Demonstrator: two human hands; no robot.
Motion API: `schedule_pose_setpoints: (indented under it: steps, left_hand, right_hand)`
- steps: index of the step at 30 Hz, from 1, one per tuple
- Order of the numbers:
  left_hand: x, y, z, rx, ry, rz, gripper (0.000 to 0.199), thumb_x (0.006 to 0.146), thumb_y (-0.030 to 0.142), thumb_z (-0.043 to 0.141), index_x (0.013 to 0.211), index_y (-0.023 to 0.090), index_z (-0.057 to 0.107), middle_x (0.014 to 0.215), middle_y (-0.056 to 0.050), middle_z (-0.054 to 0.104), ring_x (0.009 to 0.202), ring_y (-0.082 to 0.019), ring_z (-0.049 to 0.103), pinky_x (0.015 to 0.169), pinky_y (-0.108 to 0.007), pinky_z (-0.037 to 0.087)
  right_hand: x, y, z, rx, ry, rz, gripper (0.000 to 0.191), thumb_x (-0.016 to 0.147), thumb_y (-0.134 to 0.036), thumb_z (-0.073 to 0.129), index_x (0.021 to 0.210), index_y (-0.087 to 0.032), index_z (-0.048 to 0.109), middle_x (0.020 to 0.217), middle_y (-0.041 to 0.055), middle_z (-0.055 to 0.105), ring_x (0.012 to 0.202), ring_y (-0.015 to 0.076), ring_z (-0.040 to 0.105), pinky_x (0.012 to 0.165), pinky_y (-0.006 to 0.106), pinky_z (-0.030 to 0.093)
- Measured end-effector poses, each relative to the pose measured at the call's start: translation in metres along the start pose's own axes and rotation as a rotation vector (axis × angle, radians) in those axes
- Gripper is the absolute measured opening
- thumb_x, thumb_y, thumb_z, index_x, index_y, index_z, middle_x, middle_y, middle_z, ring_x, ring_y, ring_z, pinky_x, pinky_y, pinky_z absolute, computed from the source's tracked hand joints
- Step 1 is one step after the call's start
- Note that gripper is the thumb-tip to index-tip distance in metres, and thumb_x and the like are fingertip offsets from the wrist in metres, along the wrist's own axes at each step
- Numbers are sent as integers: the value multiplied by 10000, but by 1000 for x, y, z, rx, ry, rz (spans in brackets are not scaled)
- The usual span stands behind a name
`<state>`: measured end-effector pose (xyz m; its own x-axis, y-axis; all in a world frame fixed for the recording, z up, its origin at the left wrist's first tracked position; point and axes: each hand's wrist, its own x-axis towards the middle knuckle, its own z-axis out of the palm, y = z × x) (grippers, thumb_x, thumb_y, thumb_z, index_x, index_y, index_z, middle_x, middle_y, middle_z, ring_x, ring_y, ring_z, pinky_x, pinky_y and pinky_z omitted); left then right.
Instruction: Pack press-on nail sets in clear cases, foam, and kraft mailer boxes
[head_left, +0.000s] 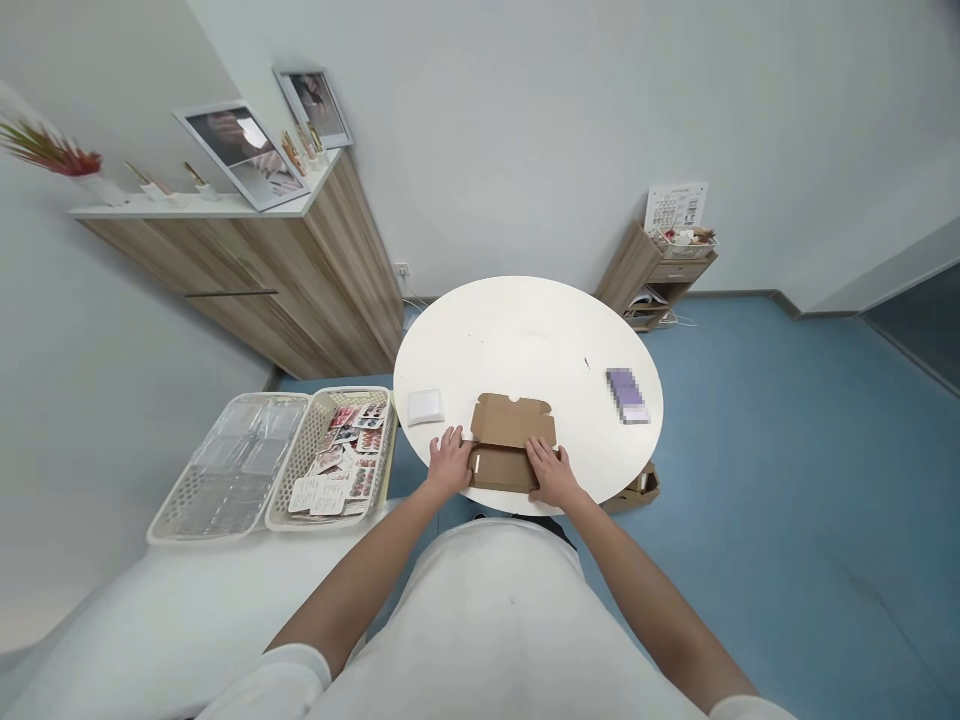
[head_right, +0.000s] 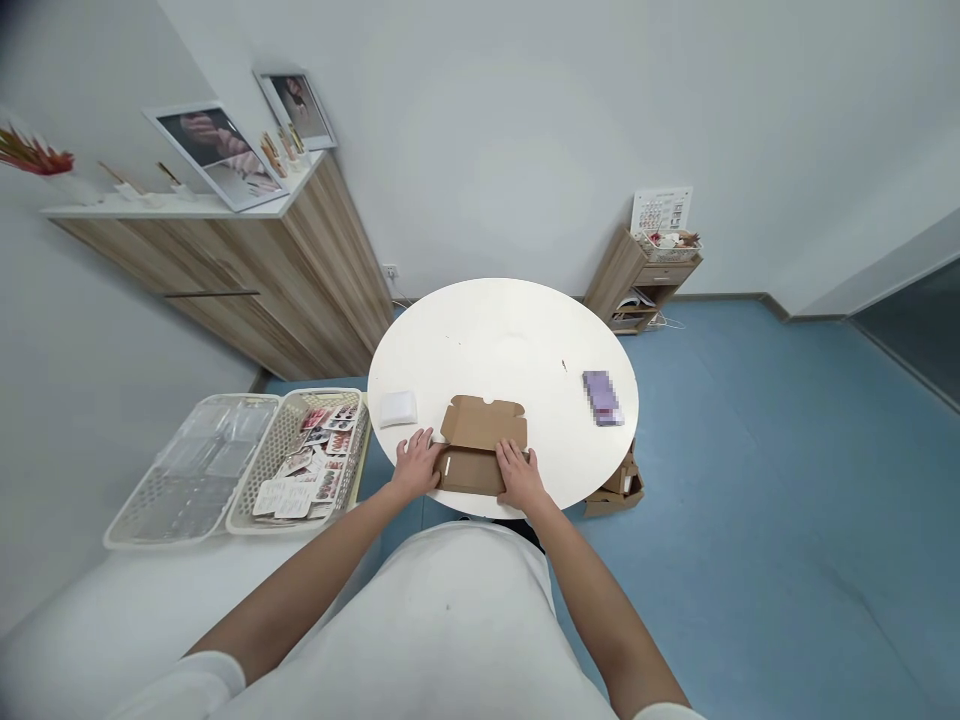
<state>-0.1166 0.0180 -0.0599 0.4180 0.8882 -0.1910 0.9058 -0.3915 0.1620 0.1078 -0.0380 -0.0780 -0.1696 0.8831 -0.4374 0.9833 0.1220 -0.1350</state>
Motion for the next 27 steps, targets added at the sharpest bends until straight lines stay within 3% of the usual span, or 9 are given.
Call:
schedule_pose_setpoints:
  steps: [5,9,12,15,17,20,24,27]
  left_hand:
    - [1,4,13,-146,14,-36,257,727,211,465,967,208,559,1229,-104,422,1177,-267,351,901,-448,325]
    - [3,6,20,-338,12,24,213,704,108,433,844,171,580,1108,-95,489,1093,-214,443,902,-358,372]
    - [1,4,22,-488,97,-15,299,690,99,444,963,160,547,1180,-109,443,1182,-211,376,937,-337,364]
    - [-5,-2,26,-614,164,-169,552,686,163,499,1220,168,357,1314,-133,315,1209,-225,358,923,-358,386]
    - [-10,-5,29,-674,134,-264,684,681,220,538,1291,162,235,1327,-156,310,1168,-233,413,900,-363,402]
    - [-14,-7,33,-715,40,-300,794,664,269,579,1318,131,151,1285,-172,397,1105,-227,481,863,-335,420]
    - [-17,1,29,-738,3,-283,729,712,236,527,1324,136,144,1236,-131,488,1050,-182,531,832,-291,432]
    - [-20,12,24,-756,-7,-225,555,756,270,493,1266,167,299,1206,-99,528,1040,-163,541,817,-268,439]
  right_hand:
    - [-1,-7,-1,27,21,27,1073,575,-312,660,1370,-205,-53,1455,79,21,1324,238,-31,1016,473,65]
    - [-3,-13,-2,55,25,53,1041,582,-287,642,1375,-186,-25,1456,71,31,1324,236,-16,1009,443,127]
    - [-3,-15,-2,61,33,67,1020,589,-269,624,1376,-181,-19,1456,68,38,1323,235,-7,1003,432,149]
    - [-2,-16,0,63,41,69,1009,591,-258,618,1377,-179,-11,1457,71,43,1323,243,-7,1003,424,154]
    - [-1,-16,1,65,39,63,1006,593,-261,621,1378,-174,-2,1457,78,43,1321,250,-10,1002,419,160]
    - [1,-17,1,61,31,53,1009,596,-282,625,1378,-170,-3,1457,79,35,1321,251,-18,1000,417,162]
    - [3,-19,2,42,25,64,1012,591,-283,625,1378,-172,-2,1457,72,29,1323,243,-8,1004,420,156]
    - [5,-21,2,29,33,64,1019,584,-279,635,1378,-161,5,1456,82,31,1322,243,-2,1003,422,160]
